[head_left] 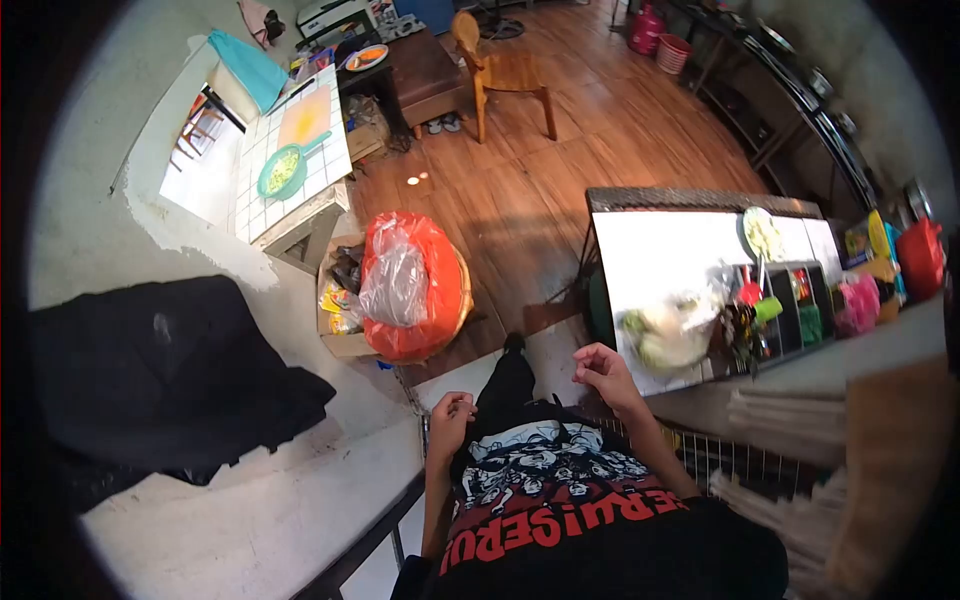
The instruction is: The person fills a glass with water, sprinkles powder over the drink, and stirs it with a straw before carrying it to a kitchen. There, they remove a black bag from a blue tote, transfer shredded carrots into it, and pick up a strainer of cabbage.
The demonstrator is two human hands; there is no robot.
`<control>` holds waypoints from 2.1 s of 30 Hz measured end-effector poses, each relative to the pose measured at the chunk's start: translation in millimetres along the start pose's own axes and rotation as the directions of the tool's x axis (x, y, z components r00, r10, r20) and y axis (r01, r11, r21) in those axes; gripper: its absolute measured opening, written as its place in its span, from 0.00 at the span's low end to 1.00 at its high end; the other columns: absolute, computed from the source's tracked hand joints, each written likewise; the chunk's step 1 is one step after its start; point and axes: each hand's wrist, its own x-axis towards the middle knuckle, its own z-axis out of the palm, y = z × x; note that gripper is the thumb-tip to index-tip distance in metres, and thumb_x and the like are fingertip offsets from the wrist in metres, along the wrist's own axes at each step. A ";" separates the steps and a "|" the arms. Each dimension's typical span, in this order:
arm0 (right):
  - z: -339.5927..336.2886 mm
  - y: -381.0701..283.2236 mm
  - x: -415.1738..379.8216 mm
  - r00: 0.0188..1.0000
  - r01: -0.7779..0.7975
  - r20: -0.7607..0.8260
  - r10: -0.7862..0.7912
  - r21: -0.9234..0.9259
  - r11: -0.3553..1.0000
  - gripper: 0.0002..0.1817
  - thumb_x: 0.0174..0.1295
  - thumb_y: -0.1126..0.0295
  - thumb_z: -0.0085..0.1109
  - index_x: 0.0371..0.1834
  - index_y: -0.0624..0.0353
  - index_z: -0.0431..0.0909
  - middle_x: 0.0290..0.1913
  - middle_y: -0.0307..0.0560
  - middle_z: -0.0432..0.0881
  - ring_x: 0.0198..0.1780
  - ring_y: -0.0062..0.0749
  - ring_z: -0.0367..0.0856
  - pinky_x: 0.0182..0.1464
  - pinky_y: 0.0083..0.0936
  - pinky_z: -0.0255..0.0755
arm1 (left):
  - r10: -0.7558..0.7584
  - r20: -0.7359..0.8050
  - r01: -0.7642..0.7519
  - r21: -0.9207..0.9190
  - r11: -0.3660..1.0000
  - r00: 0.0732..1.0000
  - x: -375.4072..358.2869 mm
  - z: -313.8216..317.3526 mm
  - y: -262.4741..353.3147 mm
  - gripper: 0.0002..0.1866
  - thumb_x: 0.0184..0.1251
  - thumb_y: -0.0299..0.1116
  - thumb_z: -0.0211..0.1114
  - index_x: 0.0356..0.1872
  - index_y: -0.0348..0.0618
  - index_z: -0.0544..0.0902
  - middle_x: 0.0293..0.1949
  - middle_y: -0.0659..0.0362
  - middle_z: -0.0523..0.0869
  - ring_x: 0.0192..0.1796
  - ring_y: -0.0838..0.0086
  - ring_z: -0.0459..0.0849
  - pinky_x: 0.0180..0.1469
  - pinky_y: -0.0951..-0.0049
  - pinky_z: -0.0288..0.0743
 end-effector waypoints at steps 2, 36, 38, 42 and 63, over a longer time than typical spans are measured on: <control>-3.4 -7.0 39.2 0.999 -0.032 0.001 0.032 0.024 0.999 0.12 0.60 0.83 0.58 0.46 0.61 0.75 0.31 0.38 0.79 0.36 0.23 0.81 0.44 0.21 0.76 | -0.057 -0.016 0.057 -0.043 0.997 0.998 35.4 2.8 9.9 0.12 0.71 0.36 0.61 0.43 0.35 0.80 0.34 0.56 0.84 0.35 0.78 0.82 0.38 0.78 0.76; 91.5 -249.8 805.7 0.392 0.149 0.672 0.628 -0.720 0.678 0.08 0.67 0.73 0.55 0.47 0.62 0.76 0.33 0.44 0.82 0.37 0.25 0.81 0.43 0.22 0.75 | -0.309 -0.927 0.188 -0.349 0.918 -0.212 415.3 68.8 71.1 0.12 0.66 0.37 0.59 0.33 0.37 0.83 0.31 0.49 0.87 0.31 0.58 0.85 0.39 0.65 0.79; 110.8 -238.9 822.7 0.353 0.179 0.662 0.661 -0.742 0.647 0.09 0.67 0.69 0.56 0.47 0.60 0.76 0.34 0.43 0.83 0.37 0.26 0.82 0.43 0.21 0.74 | -0.387 -0.857 -0.090 -0.380 0.921 -0.340 412.4 83.4 68.4 0.13 0.68 0.36 0.58 0.32 0.37 0.83 0.31 0.51 0.87 0.31 0.63 0.85 0.38 0.66 0.78; 147.8 -204.2 812.3 0.202 0.308 0.673 0.711 -0.733 0.607 0.09 0.67 0.72 0.55 0.47 0.62 0.76 0.34 0.44 0.82 0.36 0.26 0.81 0.41 0.22 0.75 | -0.604 -0.703 -0.451 -0.431 0.781 -0.375 409.3 110.0 93.8 0.14 0.73 0.37 0.57 0.33 0.37 0.82 0.31 0.57 0.86 0.33 0.74 0.84 0.34 0.73 0.75; 178.5 35.1 891.2 -0.149 0.918 -0.140 0.979 -0.387 0.085 0.11 0.70 0.62 0.51 0.48 0.55 0.76 0.36 0.43 0.82 0.35 0.25 0.81 0.36 0.24 0.74 | -0.976 -0.175 -0.973 -0.166 0.159 -0.130 782.1 313.2 167.5 0.14 0.73 0.37 0.60 0.27 0.42 0.78 0.24 0.61 0.82 0.28 0.77 0.81 0.33 0.76 0.75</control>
